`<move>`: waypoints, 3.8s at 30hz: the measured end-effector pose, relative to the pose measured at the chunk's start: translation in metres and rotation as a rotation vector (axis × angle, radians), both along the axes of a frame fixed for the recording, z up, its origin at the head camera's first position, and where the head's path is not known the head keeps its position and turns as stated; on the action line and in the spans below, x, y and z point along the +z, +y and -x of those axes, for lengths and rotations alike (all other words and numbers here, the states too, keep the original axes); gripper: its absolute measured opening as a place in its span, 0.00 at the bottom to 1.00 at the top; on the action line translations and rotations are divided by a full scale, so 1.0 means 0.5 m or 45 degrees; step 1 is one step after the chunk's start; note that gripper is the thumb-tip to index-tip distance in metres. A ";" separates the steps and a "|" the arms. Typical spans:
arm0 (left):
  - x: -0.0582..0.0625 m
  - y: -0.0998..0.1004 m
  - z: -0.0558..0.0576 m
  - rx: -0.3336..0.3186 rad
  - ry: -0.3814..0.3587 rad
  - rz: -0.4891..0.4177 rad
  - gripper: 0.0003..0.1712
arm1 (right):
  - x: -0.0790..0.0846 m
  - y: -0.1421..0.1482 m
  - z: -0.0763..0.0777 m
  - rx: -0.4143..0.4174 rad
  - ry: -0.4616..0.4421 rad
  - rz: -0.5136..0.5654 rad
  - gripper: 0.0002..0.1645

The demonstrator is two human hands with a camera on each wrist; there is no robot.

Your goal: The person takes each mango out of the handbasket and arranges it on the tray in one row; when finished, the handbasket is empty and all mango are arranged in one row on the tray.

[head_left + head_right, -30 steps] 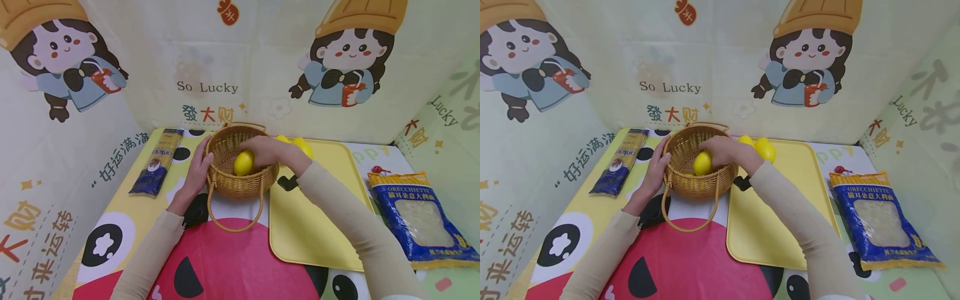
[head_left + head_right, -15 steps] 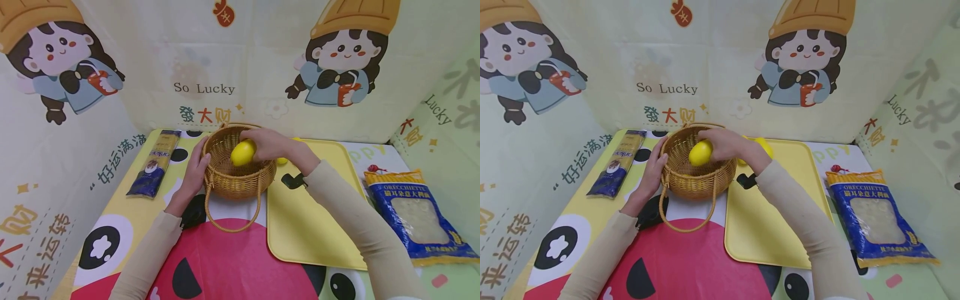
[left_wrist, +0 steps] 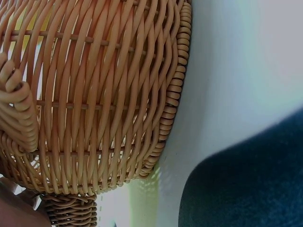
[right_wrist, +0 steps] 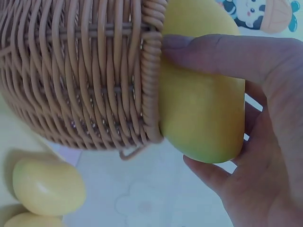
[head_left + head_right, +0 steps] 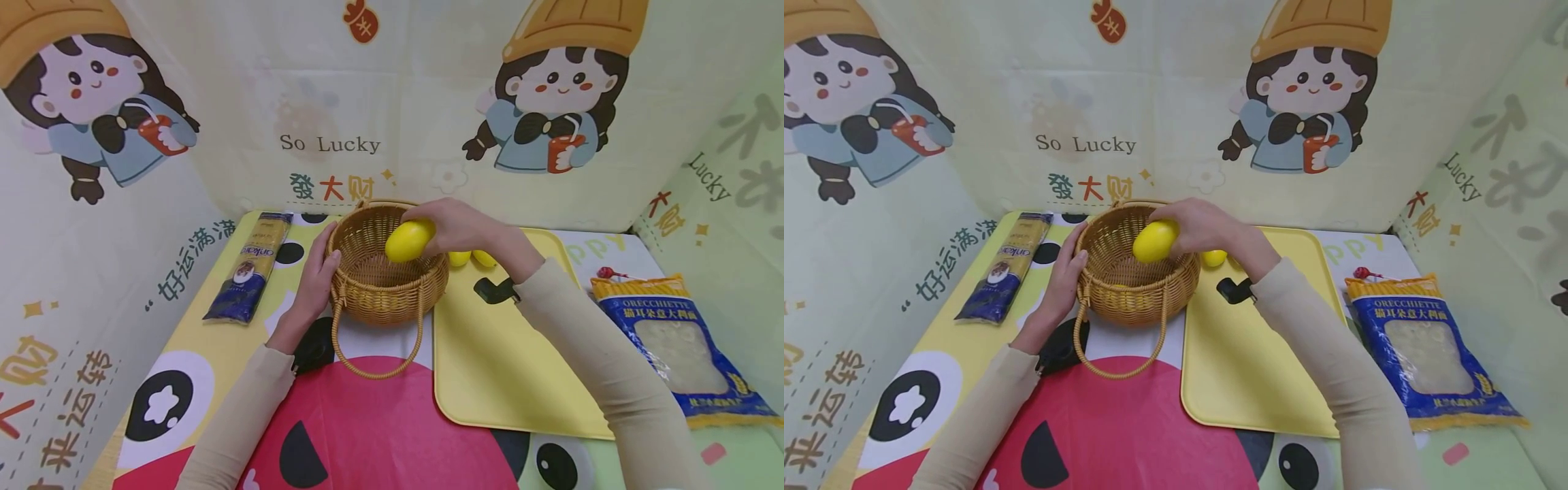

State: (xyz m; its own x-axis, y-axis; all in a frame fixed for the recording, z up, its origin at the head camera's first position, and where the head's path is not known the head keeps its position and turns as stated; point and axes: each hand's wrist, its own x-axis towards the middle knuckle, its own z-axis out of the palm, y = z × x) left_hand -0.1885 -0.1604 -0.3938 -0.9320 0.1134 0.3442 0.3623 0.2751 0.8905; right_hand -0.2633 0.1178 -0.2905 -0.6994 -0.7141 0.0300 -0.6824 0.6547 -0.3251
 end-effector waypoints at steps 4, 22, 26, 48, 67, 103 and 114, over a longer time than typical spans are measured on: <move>0.002 0.000 0.001 -0.004 0.011 -0.005 0.33 | 0.011 0.018 -0.002 -0.053 -0.017 0.042 0.39; -0.027 0.005 0.016 0.073 0.026 -0.055 0.33 | 0.006 0.130 0.012 -0.311 0.057 0.119 0.38; -0.064 -0.003 0.043 0.102 0.068 -0.047 0.32 | -0.008 0.164 0.021 -0.404 0.083 0.135 0.38; -0.069 0.000 0.039 0.144 0.080 -0.039 0.32 | -0.097 0.315 0.033 -0.830 0.065 0.261 0.38; -0.076 0.001 0.048 0.112 0.121 -0.071 0.32 | -0.206 0.339 0.038 -0.986 -0.031 0.313 0.43; -0.005 0.020 -0.003 0.098 0.076 -0.052 0.33 | -0.236 0.346 0.026 -1.076 -0.236 0.299 0.46; -0.008 0.019 -0.001 0.104 0.093 -0.060 0.32 | -0.196 0.336 0.034 -1.039 -0.108 0.385 0.42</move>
